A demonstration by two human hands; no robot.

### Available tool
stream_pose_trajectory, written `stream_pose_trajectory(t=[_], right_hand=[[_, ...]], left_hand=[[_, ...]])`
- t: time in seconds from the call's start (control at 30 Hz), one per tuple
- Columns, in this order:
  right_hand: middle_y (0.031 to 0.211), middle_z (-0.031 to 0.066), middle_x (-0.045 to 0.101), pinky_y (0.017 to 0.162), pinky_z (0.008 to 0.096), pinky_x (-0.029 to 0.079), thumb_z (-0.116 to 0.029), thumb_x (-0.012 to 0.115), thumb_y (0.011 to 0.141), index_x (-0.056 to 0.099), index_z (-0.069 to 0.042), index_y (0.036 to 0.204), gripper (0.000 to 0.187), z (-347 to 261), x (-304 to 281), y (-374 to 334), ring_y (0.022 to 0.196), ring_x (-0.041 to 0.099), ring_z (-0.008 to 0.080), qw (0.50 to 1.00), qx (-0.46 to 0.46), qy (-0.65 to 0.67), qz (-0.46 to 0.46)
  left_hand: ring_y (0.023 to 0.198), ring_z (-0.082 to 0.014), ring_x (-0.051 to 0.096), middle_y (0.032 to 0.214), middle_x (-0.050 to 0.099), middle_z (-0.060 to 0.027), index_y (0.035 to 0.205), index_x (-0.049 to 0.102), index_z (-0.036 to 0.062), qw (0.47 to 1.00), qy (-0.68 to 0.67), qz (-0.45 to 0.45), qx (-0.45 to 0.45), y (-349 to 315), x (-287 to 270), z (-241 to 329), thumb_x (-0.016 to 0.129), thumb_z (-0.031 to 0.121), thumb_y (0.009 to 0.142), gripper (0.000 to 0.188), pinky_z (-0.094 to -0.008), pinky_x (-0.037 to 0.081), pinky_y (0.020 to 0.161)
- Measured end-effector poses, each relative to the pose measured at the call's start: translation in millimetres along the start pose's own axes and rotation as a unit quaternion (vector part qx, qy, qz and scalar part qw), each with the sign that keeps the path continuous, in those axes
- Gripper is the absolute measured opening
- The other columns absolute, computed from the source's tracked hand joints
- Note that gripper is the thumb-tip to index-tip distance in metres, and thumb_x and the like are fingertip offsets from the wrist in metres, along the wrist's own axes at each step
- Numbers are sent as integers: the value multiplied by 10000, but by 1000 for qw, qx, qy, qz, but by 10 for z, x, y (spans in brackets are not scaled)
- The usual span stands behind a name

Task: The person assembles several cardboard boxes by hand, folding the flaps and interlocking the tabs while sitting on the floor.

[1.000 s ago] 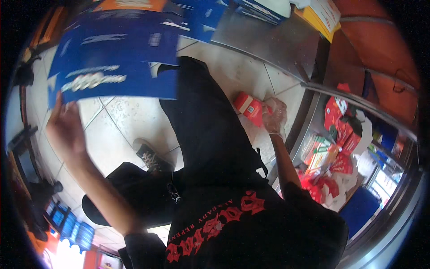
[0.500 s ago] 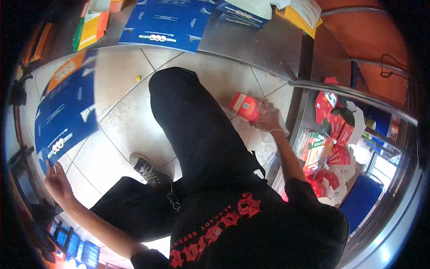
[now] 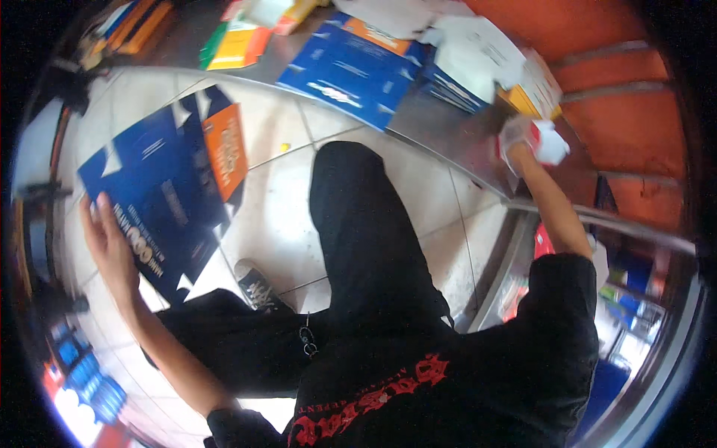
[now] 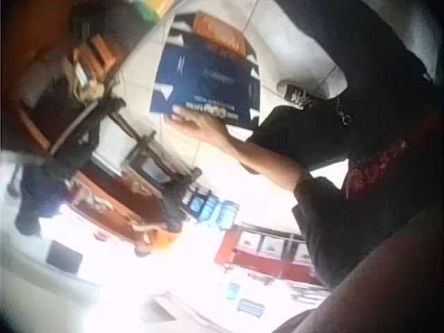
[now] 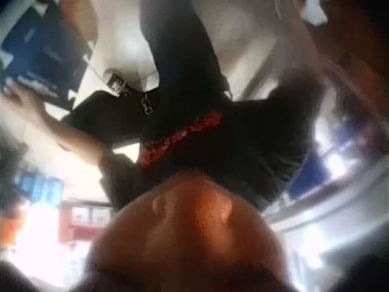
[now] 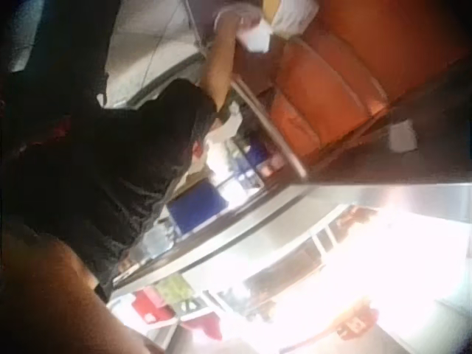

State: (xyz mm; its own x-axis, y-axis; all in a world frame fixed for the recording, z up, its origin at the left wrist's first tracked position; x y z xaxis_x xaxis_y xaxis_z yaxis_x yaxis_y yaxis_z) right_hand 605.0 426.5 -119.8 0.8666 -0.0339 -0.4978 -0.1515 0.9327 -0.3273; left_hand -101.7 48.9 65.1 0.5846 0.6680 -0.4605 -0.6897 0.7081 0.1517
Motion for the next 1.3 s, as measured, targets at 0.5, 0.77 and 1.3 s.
stream_pose_trajectory(t=[0.5, 0.77, 1.3], right_hand=[[976, 254, 648, 812, 506, 512, -235, 580, 919, 637, -41, 994, 216, -121, -1304, -1225, 941, 651, 429, 825, -29, 513, 234], [898, 146, 694, 659, 454, 520, -202, 585, 964, 621, -95, 1005, 121, -708, 886, -2104, 807, 700, 321, 630, 286, 713, 116], [1130, 42, 672, 896, 302, 527, -165, 814, 877, 589, -12, 1281, 487, -1601, -4157, -1074, 1024, 633, 129, 217, -174, 954, 112]], left_hand=[[979, -131, 666, 1143, 671, -120, 1372, 493, 9, 978, -189, 34, -83, 120, -343, -190, 593, 310, 1040, 460, -270, 549, 818], [1034, -157, 660, 1194, 654, -130, 1441, 432, -19, 969, -217, 30, -117, 218, 66, -68, 556, 273, 1057, 498, -295, 549, 876], [1195, -176, 580, 1321, 595, -108, 1373, 512, 40, 981, -195, -17, 9, 249, -233, 360, 437, 431, 1079, 495, -376, 450, 1044]])
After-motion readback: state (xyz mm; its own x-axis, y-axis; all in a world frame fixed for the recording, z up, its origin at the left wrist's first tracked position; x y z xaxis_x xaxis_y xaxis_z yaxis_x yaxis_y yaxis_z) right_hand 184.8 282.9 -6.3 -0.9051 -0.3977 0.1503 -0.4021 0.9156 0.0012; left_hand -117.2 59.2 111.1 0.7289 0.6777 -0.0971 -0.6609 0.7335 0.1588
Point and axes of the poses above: each hand's wrist, its own y-axis towards the middle knuckle, its own x-axis out of the palm, z = x × y, the point moved 4 cm from there along y, towards the middle knuckle
